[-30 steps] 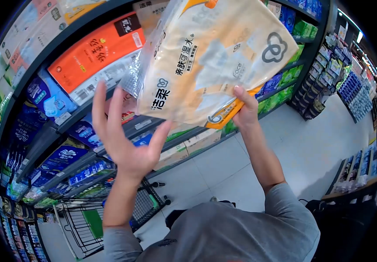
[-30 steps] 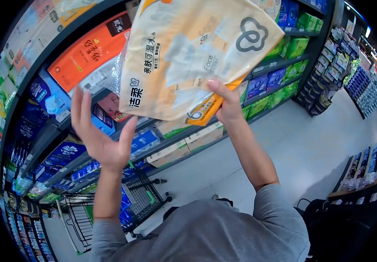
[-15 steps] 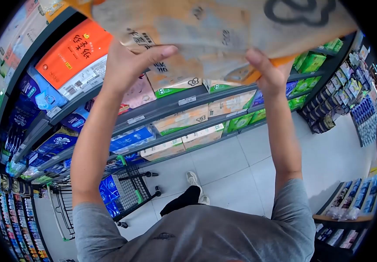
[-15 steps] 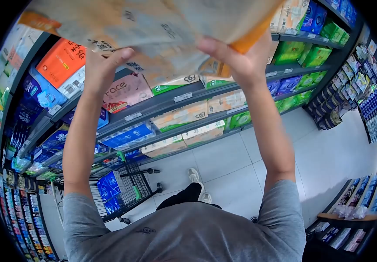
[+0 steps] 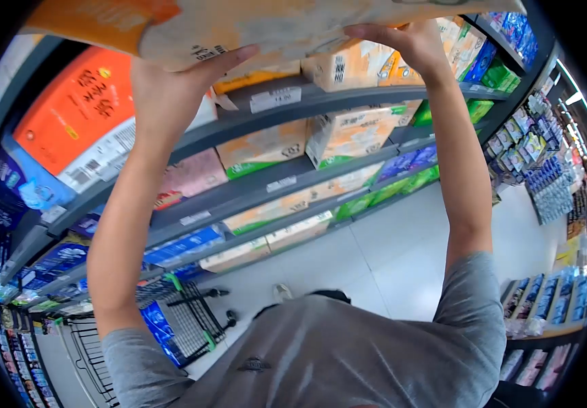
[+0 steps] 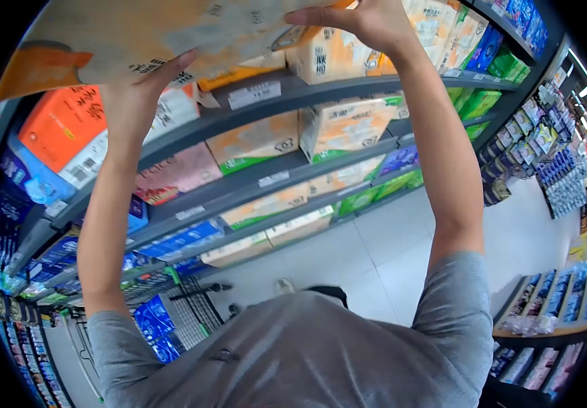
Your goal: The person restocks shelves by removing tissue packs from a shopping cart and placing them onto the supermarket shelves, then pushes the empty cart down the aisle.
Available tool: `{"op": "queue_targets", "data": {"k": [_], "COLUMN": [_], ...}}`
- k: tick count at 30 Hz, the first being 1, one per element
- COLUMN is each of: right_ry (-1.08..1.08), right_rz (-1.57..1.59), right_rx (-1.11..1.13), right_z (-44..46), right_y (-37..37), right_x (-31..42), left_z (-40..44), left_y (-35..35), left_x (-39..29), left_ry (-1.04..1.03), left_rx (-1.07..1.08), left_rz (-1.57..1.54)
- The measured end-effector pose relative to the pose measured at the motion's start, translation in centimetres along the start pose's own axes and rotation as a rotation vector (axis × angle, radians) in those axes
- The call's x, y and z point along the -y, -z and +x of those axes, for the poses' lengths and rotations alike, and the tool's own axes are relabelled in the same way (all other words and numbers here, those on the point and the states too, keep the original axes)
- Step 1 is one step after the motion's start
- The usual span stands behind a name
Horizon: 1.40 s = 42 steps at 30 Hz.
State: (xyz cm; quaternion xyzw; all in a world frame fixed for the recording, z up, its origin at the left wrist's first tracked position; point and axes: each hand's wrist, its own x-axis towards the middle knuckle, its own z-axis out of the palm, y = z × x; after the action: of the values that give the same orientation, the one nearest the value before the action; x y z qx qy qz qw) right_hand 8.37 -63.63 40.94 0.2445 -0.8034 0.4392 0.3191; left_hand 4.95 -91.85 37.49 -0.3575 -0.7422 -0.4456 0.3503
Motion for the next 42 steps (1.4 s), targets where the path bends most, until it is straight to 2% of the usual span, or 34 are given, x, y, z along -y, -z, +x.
{"op": "queue_targets", "data": {"k": [2, 3, 4, 6, 8, 9, 12, 16, 17, 20, 22, 25, 26, 27, 29, 32, 33, 34, 36, 39, 40, 42], "right_ry": [-0.043, 0.33, 0.302, 0.584, 0.152, 0.28, 0.307, 0.23, 0.225, 0.12, 0.073, 0.145, 0.292, 0.332, 0.408, 0.297, 0.264, 0.319, 0.075, 0.001, 0.004, 0.021], "right_rz": [-0.264, -0.488, -0.547, -0.893, -0.474, -0.437, -0.368, -0.365, -0.385, -0.397, -0.346, -0.356, -0.426, -0.495, -0.633, -0.496, -0.476, -0.378, -0.229, -0.148, -0.15, -0.087], "right_rx": [0.118, 0.111, 0.142, 0.053, 0.314, 0.193, 0.131, 0.143, 0.142, 0.212, 0.236, 0.212, 0.155, 0.136, 0.091, 0.14, 0.181, 0.186, 0.238, 0.244, 0.195, 0.087], "right_z": [0.4, 0.8, 0.7, 0.9, 0.2, 0.1, -0.1, -1.2, -1.2, -0.7, -0.4, -0.1, -0.2, -0.4, -0.8, -0.9, -0.9, -0.7, -0.9, -0.4, -0.3, -0.1], "right_y": [1.2, 0.9, 1.4, 2.9, 0.6, 0.2, 0.3, -0.5, -0.5, -0.2, -0.1, -0.5, -0.7, -0.7, -0.7, -1.7, -1.9, -2.6, -3.0, -2.8, -2.9, -3.4], "right_x": [-4.2, -4.6, -5.6, -10.1, -4.8, -5.2, -6.4, -8.1, -8.5, -8.9, -9.1, -9.6, -10.2, -10.3, -10.5, -11.5, -11.7, -11.7, -10.0, -9.1, -9.4, -9.8], "left_z": [-1.3, -1.9, -2.4, -2.6, -2.6, -2.6, -3.4, -3.7, -3.3, -2.2, -1.6, -1.9, -2.0, -2.9, -3.4, -4.0, -2.6, -2.8, -2.4, -1.3, -1.1, -0.7], "left_y": [-0.7, -1.3, -1.7, -2.3, -2.9, -3.2, -4.6, -5.5, -5.6, -5.2, -5.1, -4.6, -4.3, -4.3, -5.0, -5.5, -5.0, -5.0, -4.8, -4.5, -4.6, -4.6], "left_x": [1.1, 1.9, 2.6, 4.4, 5.4, 5.5, 6.0, 6.2, 6.5, 5.6, 4.7, 4.4, 4.6, 7.8, 9.3, 10.0, 5.9, 6.4, 6.8, 6.6, 6.8, 6.1], "left_ry": [-0.04, -0.149, -0.258, -0.283, -0.262, -0.232, -0.213, -0.042, -0.068, -0.175, -0.036, 0.089, 0.155, 0.055, 0.137, 0.358, 0.401, 0.138, 0.16, 0.25, 0.357, 0.316], "left_rx": [0.005, 0.03, 0.063, 0.091, 0.087, 0.068, 0.151, 0.251, 0.198, 0.191, 0.21, 0.223, 0.233, 0.197, 0.202, 0.205, 0.302, 0.235, 0.209, 0.277, 0.243, 0.195], "left_rz": [0.036, 0.224, 0.42, 0.384, 0.275, 0.184, 0.294, 0.253, 0.189, 0.331, 0.17, 0.218, 0.281, 0.158, 0.097, -0.078, 0.297, 0.294, 0.105, 0.078, -0.019, -0.11]}}
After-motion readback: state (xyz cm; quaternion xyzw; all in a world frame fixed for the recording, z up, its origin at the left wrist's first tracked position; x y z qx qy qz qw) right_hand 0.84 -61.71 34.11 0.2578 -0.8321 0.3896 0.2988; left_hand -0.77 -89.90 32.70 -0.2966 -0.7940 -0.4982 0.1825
